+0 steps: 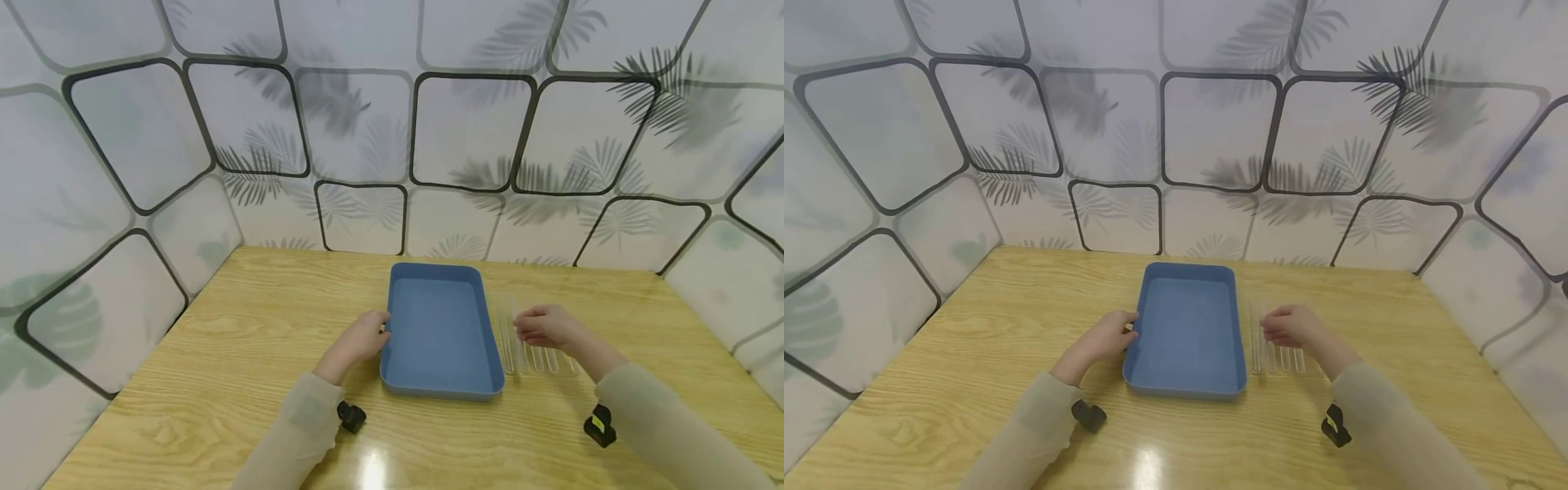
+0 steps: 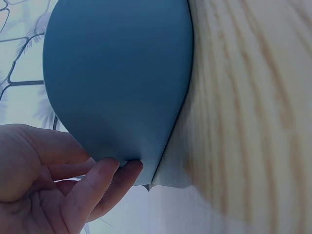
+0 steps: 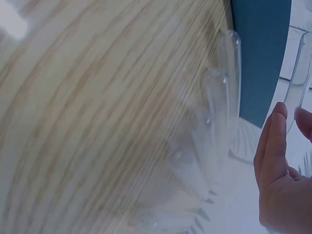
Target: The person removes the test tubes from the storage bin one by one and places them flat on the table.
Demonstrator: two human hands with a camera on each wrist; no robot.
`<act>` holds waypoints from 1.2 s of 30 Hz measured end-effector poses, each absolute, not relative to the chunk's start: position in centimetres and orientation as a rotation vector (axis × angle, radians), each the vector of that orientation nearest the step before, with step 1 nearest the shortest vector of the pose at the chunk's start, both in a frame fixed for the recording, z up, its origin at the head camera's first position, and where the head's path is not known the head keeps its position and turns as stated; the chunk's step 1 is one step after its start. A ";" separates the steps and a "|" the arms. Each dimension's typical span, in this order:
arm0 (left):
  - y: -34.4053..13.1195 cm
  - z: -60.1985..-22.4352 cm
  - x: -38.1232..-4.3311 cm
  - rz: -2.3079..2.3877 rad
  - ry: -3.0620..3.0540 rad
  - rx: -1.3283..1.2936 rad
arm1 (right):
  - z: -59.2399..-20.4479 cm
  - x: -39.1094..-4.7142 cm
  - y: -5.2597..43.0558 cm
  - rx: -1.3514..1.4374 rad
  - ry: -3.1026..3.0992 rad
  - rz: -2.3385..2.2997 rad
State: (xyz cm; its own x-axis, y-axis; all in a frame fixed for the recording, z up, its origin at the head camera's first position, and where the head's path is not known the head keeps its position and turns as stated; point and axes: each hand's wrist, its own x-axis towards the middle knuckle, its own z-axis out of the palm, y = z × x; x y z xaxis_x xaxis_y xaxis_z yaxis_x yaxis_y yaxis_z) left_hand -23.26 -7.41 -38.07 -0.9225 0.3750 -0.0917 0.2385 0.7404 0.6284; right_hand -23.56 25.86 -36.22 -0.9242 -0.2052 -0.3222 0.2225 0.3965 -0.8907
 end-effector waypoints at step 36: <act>-7.5 -38.1 -23.3 0.945 2.725 0.481 | -36.9 -23.0 34.6 0.193 2.368 -1.478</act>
